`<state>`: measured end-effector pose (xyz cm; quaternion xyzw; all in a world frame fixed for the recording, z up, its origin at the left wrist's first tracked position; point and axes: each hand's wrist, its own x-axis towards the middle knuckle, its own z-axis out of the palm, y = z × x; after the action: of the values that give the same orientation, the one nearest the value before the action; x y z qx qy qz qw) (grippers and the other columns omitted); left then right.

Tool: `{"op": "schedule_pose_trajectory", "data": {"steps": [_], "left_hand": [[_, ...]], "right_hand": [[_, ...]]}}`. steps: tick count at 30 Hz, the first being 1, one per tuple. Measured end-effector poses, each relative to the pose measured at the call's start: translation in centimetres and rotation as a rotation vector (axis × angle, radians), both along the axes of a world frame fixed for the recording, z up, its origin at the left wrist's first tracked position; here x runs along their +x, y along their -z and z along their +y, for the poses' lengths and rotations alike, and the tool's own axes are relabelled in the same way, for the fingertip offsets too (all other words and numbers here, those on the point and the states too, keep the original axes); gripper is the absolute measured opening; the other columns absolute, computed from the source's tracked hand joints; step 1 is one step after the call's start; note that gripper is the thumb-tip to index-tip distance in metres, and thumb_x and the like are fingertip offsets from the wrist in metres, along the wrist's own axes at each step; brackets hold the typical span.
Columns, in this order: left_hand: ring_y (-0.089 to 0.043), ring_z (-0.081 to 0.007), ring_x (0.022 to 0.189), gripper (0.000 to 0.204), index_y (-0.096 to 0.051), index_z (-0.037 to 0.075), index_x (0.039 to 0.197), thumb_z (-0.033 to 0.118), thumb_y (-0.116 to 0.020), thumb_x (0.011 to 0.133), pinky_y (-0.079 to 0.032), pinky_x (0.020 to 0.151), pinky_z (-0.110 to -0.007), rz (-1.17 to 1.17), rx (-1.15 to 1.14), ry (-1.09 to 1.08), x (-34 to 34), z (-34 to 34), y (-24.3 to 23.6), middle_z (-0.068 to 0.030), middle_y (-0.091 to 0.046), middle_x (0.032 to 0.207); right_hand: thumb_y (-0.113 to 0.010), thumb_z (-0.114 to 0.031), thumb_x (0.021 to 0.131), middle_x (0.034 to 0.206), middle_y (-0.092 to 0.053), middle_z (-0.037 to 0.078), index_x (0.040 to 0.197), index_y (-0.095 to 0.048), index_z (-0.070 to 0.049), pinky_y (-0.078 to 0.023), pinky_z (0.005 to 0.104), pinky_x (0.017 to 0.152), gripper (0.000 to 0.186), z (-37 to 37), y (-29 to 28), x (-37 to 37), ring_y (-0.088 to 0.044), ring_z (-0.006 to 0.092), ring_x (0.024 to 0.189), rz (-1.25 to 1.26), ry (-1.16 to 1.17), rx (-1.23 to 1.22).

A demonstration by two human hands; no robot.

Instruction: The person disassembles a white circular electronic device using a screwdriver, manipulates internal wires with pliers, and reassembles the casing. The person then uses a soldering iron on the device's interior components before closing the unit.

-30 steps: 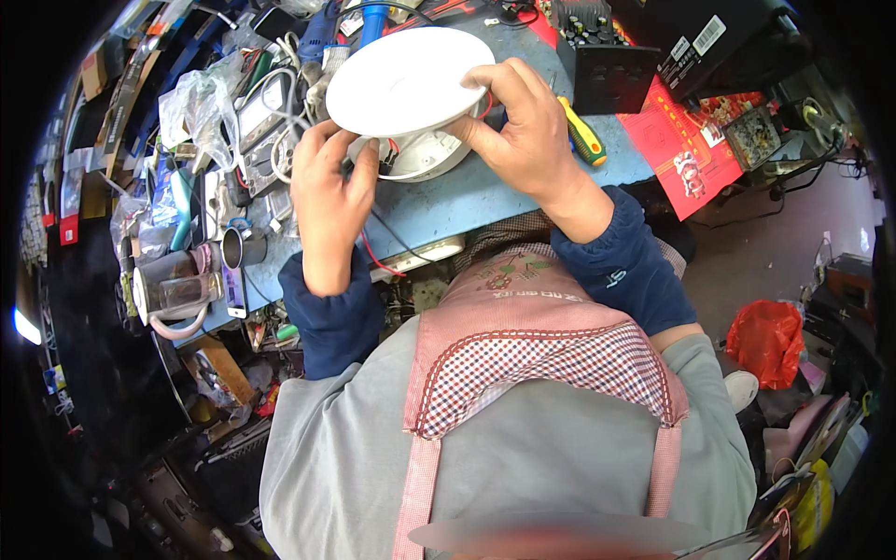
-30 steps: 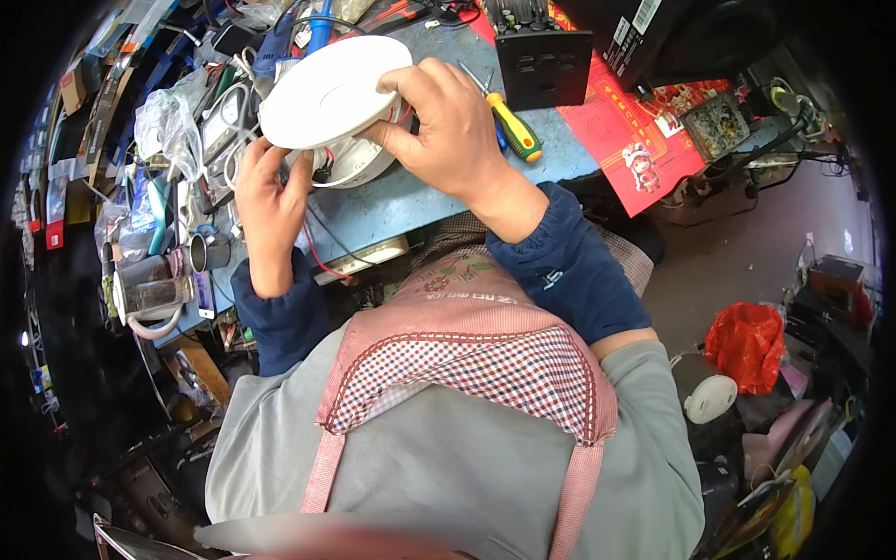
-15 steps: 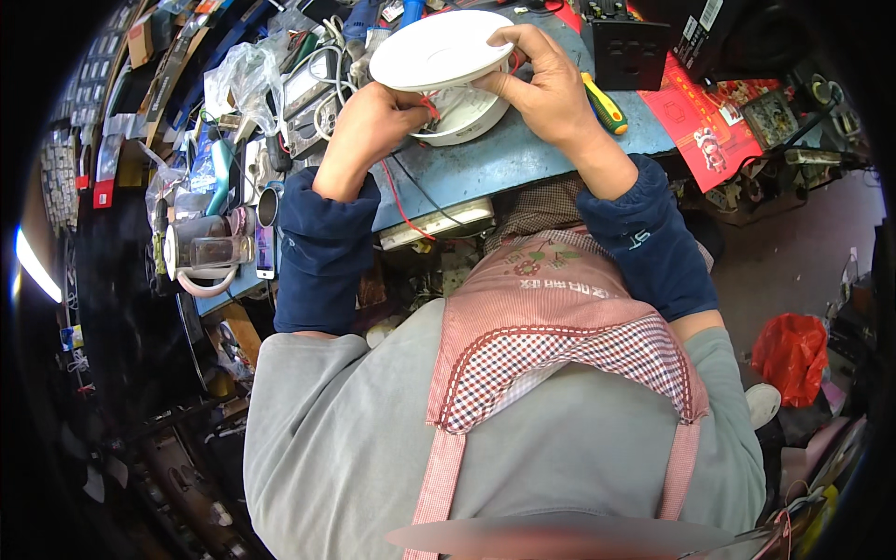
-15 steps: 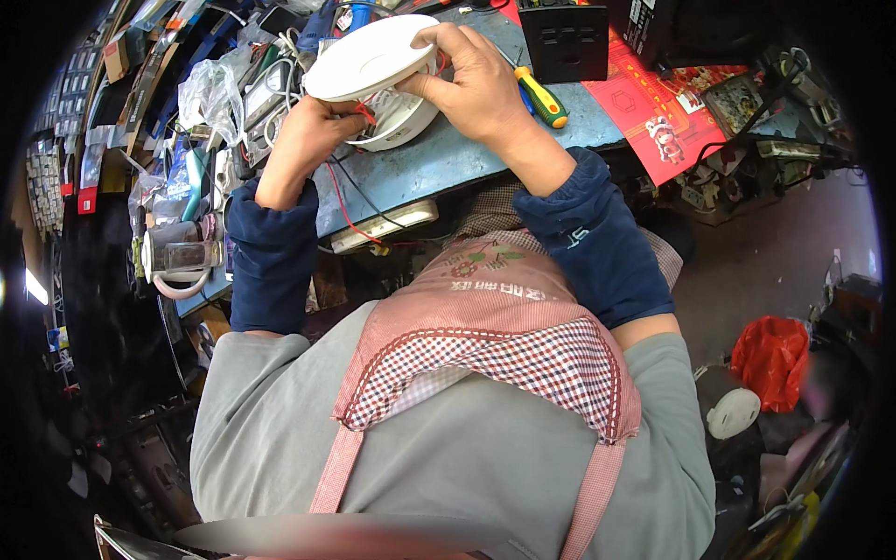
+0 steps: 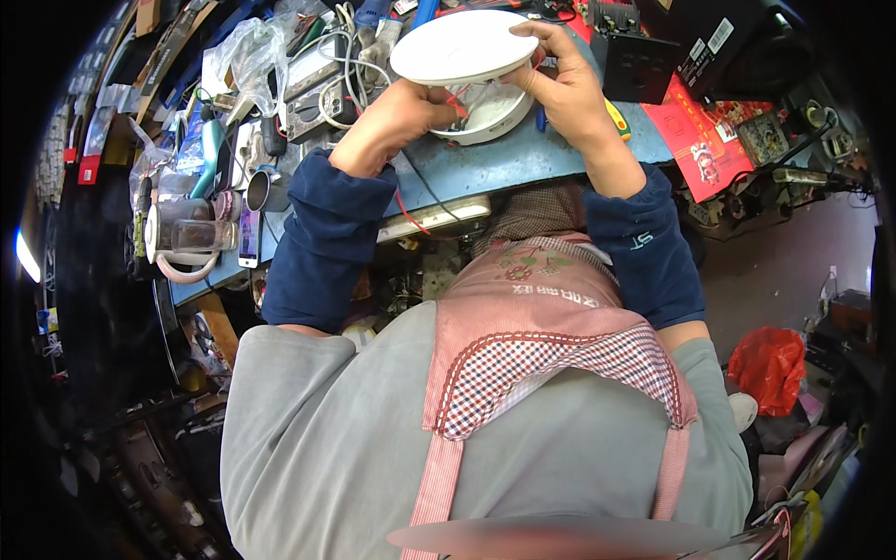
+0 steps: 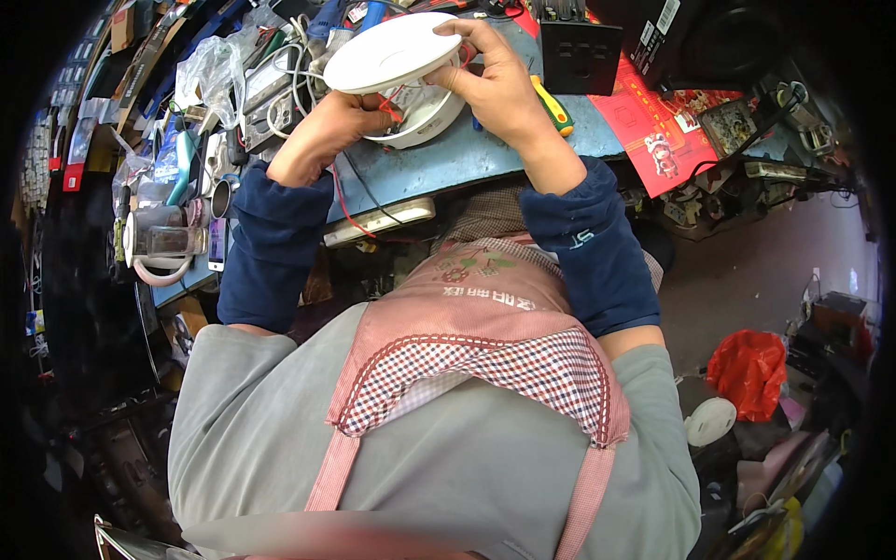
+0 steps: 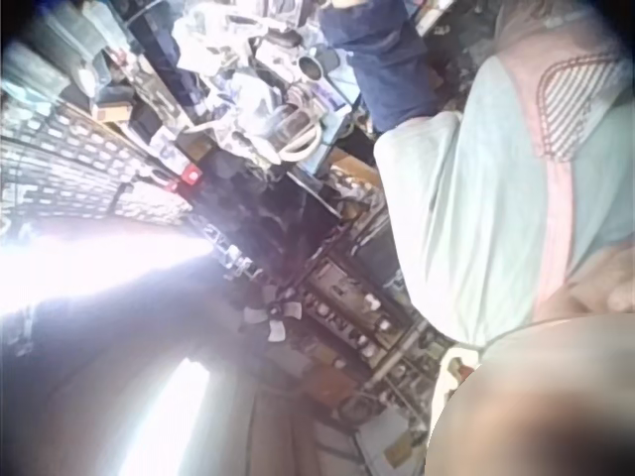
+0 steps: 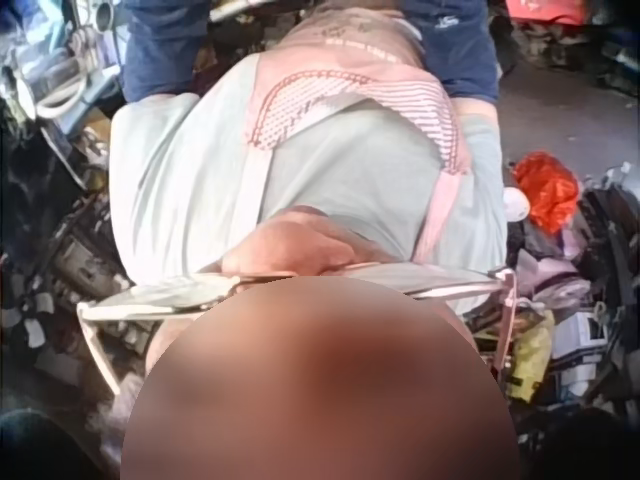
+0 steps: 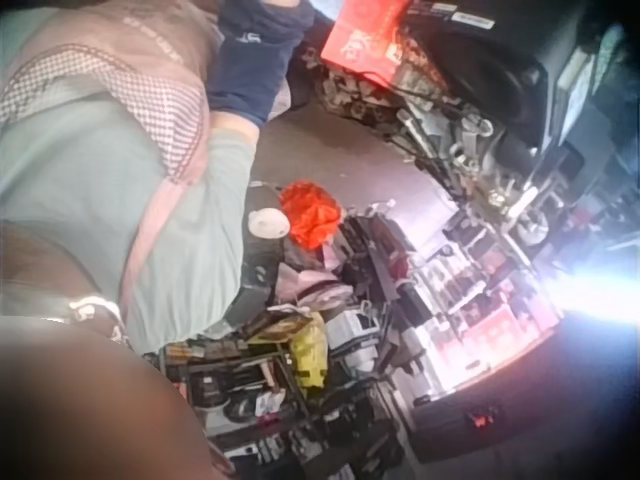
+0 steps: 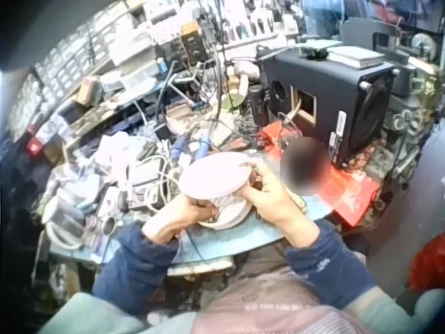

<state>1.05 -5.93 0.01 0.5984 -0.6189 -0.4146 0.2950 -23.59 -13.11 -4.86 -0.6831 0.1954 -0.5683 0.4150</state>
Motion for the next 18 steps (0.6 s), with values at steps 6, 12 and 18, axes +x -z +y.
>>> {"op": "schedule_pose_trajectory", "data": {"steps": [6, 12, 18], "left_hand": [[-0.067, -0.0125, 0.087, 0.028, -0.082, -0.005, 0.113, 0.011, -0.085, 0.09, -0.055, 0.08, -0.032, -0.093, 0.031, -0.044, 0.4, 0.0, 0.7, -0.0072, -0.081, 0.096], [-0.07, -0.0162, 0.115, 0.054, -0.068, -0.004, 0.144, -0.004, -0.082, 0.091, -0.056, 0.1, -0.033, 0.02, 0.081, -0.037, -0.4, -0.1, -0.1, -0.0107, -0.079, 0.129], [-0.069, -0.0168, 0.116, 0.057, -0.067, -0.004, 0.145, -0.005, -0.083, 0.09, -0.056, 0.1, -0.033, 0.077, 0.04, -0.039, -1.4, 0.4, -0.8, -0.0101, -0.078, 0.129]], "right_hand": [[-0.091, -0.017, 0.089, 0.126, -0.066, 0.007, 0.142, -0.067, -0.015, -0.053, 0.0353, 0.101, 0.059, 0.4, 0.6, -0.1, -0.061, 0.021, 0.114, 0.049, 0.024, 0.097], [-0.088, -0.017, 0.09, 0.125, -0.065, 0.009, 0.143, -0.066, -0.013, -0.053, 0.0362, 0.103, 0.058, 0.7, 0.3, -0.1, -0.062, 0.0227, 0.113, 0.073, 0.04, 0.106], [-0.086, -0.014, 0.089, 0.127, -0.066, 0.012, 0.144, -0.065, -0.012, -0.052, 0.0387, 0.107, 0.059, 0.7, 0.3, -0.3, -0.064, 0.0256, 0.117, 0.075, 0.051, 0.081]]}}
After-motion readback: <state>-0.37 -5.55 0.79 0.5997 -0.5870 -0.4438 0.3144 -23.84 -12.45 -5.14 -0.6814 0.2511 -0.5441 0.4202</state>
